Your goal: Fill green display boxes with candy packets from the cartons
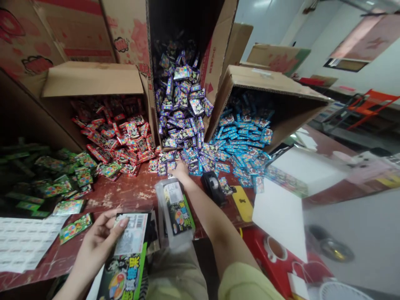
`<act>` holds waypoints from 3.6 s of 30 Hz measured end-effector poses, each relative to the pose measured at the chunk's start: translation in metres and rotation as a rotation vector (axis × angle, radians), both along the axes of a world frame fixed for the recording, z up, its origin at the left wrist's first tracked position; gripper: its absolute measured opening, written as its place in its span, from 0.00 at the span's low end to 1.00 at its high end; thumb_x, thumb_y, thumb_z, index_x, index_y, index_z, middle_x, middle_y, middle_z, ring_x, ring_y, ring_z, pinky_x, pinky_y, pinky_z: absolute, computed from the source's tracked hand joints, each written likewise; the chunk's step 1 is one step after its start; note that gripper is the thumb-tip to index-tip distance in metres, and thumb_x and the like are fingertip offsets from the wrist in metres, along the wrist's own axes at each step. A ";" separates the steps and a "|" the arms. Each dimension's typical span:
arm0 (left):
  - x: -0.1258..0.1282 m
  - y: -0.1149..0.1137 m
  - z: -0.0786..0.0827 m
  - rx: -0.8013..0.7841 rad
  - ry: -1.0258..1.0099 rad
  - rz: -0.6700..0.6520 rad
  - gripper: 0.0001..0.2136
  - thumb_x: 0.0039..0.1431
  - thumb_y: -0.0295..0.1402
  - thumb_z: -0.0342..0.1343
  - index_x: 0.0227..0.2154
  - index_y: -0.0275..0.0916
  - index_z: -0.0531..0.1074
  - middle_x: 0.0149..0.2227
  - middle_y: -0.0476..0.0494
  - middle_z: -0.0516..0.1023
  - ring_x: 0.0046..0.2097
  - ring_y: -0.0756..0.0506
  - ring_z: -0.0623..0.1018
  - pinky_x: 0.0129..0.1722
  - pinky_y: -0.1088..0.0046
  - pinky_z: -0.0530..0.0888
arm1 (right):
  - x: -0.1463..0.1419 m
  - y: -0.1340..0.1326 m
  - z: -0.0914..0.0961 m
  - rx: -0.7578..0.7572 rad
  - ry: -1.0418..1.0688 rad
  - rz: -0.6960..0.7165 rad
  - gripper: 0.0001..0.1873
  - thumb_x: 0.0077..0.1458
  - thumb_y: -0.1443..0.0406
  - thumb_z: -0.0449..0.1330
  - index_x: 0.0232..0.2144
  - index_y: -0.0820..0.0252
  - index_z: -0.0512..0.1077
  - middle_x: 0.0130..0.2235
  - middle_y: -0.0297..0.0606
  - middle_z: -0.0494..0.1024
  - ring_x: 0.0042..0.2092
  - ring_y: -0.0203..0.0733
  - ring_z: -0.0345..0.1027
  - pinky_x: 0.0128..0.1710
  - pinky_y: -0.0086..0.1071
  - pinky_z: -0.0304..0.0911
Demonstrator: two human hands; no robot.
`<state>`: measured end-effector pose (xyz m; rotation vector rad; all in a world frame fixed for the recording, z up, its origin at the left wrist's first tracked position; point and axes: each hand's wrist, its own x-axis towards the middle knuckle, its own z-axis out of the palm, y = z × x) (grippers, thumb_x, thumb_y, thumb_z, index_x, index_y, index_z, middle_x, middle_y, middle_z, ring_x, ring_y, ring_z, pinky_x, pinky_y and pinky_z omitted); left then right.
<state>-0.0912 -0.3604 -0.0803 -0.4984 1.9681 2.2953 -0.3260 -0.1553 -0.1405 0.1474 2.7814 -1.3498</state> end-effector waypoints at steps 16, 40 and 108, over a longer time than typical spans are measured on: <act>-0.009 -0.028 -0.034 -0.326 0.144 -0.071 0.14 0.53 0.37 0.62 0.35 0.44 0.60 0.27 0.56 0.63 0.28 0.51 0.65 0.28 0.78 0.64 | 0.047 0.044 0.033 -0.549 -0.003 0.479 0.21 0.39 0.63 0.70 0.36 0.59 0.67 0.33 0.34 0.74 0.36 0.38 0.70 0.37 0.32 0.67; 0.016 -0.015 -0.017 -0.168 0.171 0.071 0.17 0.53 0.37 0.62 0.35 0.45 0.55 0.24 0.58 0.66 0.22 0.53 0.65 0.22 0.81 0.63 | 0.109 -0.079 0.089 -0.445 -0.046 1.161 0.12 0.47 0.64 0.68 0.36 0.61 0.76 0.39 0.36 0.72 0.36 0.33 0.65 0.33 0.27 0.61; 0.069 -0.054 -0.011 -0.279 0.152 0.349 0.19 0.48 0.34 0.65 0.37 0.44 0.59 0.30 0.53 0.66 0.29 0.49 0.69 0.28 0.75 0.68 | 0.131 -0.249 -0.040 -0.061 0.036 1.004 0.25 0.34 0.67 0.73 0.35 0.61 0.68 0.42 0.42 0.71 0.48 0.52 0.64 0.50 0.50 0.59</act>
